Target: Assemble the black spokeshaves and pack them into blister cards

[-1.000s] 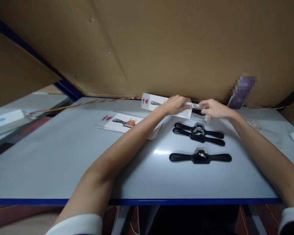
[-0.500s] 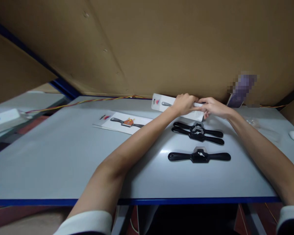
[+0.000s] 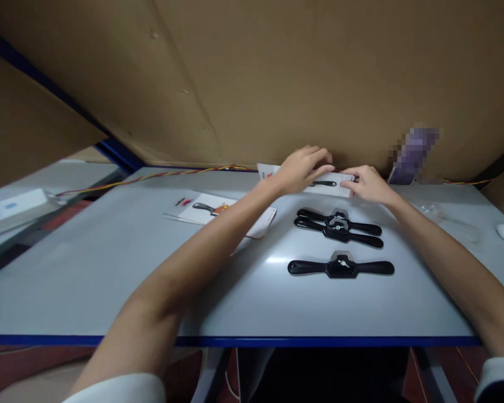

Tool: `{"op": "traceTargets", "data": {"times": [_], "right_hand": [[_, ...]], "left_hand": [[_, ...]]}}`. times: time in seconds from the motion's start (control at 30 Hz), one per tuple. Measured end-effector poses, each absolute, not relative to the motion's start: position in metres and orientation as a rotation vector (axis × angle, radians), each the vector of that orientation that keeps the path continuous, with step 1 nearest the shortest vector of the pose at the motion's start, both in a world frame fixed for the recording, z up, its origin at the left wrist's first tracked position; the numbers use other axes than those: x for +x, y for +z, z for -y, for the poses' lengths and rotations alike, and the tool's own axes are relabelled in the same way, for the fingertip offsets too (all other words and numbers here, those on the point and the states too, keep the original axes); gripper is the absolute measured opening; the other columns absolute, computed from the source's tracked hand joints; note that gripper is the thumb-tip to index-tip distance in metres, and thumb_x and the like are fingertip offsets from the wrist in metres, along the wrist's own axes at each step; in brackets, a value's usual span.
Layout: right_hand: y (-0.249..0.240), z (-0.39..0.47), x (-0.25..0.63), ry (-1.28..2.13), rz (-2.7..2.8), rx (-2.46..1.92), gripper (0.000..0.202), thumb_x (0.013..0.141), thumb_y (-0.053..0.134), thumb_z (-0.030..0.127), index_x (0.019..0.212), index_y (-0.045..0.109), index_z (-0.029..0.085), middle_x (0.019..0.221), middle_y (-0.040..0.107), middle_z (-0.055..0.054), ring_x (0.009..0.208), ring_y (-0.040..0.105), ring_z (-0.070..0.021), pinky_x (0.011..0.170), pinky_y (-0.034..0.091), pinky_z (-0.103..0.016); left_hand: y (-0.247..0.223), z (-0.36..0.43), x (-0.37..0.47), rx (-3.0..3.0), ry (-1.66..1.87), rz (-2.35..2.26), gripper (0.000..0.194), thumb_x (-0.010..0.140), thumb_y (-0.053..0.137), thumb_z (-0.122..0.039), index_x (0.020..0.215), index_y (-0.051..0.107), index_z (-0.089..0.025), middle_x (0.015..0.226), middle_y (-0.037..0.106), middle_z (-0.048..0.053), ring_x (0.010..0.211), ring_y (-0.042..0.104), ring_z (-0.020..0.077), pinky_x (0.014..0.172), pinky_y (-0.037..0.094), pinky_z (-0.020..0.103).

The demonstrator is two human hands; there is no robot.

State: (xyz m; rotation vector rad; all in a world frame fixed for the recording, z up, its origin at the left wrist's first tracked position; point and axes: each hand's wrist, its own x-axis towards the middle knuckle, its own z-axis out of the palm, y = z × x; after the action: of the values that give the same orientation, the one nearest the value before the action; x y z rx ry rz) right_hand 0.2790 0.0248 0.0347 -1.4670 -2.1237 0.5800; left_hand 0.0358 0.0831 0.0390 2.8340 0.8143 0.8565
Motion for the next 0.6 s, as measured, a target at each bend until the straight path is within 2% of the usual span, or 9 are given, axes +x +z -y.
{"op": "traceTargets", "data": {"times": [0.1, 0.17, 0.3, 0.43, 0.53, 0.6], "right_hand": [[0.026, -0.025, 0.285, 0.222, 2.239, -1.369, 0.041, 0.097, 0.056, 0.018, 0.131, 0.079, 0.017, 0.13, 0.08, -0.013, 0.115, 0.076, -0.0309, 0.109, 0.053, -0.046], [0.023, -0.023, 0.29, 0.148, 2.34, -1.38, 0.045, 0.097, 0.054, 0.016, 0.136, 0.077, 0.016, 0.14, 0.075, -0.015, 0.128, 0.071, -0.0326, 0.114, 0.05, -0.048], [0.029, -0.005, 0.309, 0.099, 2.444, -1.522, 0.051, 0.099, 0.059, 0.032, 0.147, 0.068, 0.017, 0.149, 0.068, -0.018, 0.128, 0.07, -0.0362, 0.11, 0.054, -0.052], [0.04, 0.027, 0.359, -0.039, 2.404, -1.777, 0.055, 0.102, 0.053, 0.043, 0.15, 0.066, 0.021, 0.147, 0.068, -0.018, 0.129, 0.069, -0.0401, 0.11, 0.053, -0.058], [0.039, 0.05, 0.409, -0.05, 2.388, -2.027, 0.064, 0.096, 0.058, 0.051, 0.153, 0.063, 0.024, 0.15, 0.067, -0.018, 0.131, 0.066, -0.0466, 0.107, 0.053, -0.065], [0.036, 0.061, 0.435, 0.058, 2.36, -2.127, 0.063, 0.094, 0.06, 0.052, 0.15, 0.067, 0.023, 0.148, 0.069, -0.018, 0.132, 0.066, -0.0465, 0.105, 0.055, -0.063]], "left_hand": [[0.039, -0.083, -0.018, 2.804, 0.845, -0.666, 0.058, 0.11, 0.033, -0.06, 0.113, 0.071, -0.017, 0.112, 0.076, 0.014, 0.103, 0.07, 0.0247, 0.096, 0.053, 0.038], [0.034, -0.077, -0.056, 2.757, 0.846, -0.778, 0.053, 0.108, 0.038, -0.059, 0.105, 0.071, -0.018, 0.107, 0.078, 0.012, 0.099, 0.071, 0.0241, 0.094, 0.055, 0.037], [0.014, -0.052, -0.119, 2.728, 0.748, -1.101, 0.046, 0.101, 0.046, -0.058, 0.098, 0.071, -0.019, 0.105, 0.079, 0.01, 0.097, 0.073, 0.0254, 0.091, 0.056, 0.035], [-0.002, -0.031, -0.146, 2.746, 0.557, -1.257, 0.05, 0.1, 0.041, -0.058, 0.102, 0.074, -0.02, 0.107, 0.079, 0.011, 0.096, 0.073, 0.0268, 0.087, 0.056, 0.036], [-0.002, -0.022, -0.134, 2.796, 0.521, -1.216, 0.052, 0.102, 0.04, -0.057, 0.109, 0.076, -0.02, 0.116, 0.078, 0.013, 0.107, 0.071, 0.0295, 0.094, 0.056, 0.04], [0.0, -0.019, -0.112, 2.836, 0.516, -1.119, 0.051, 0.104, 0.038, -0.054, 0.117, 0.075, -0.021, 0.122, 0.077, 0.013, 0.114, 0.069, 0.03, 0.101, 0.055, 0.043]]}}
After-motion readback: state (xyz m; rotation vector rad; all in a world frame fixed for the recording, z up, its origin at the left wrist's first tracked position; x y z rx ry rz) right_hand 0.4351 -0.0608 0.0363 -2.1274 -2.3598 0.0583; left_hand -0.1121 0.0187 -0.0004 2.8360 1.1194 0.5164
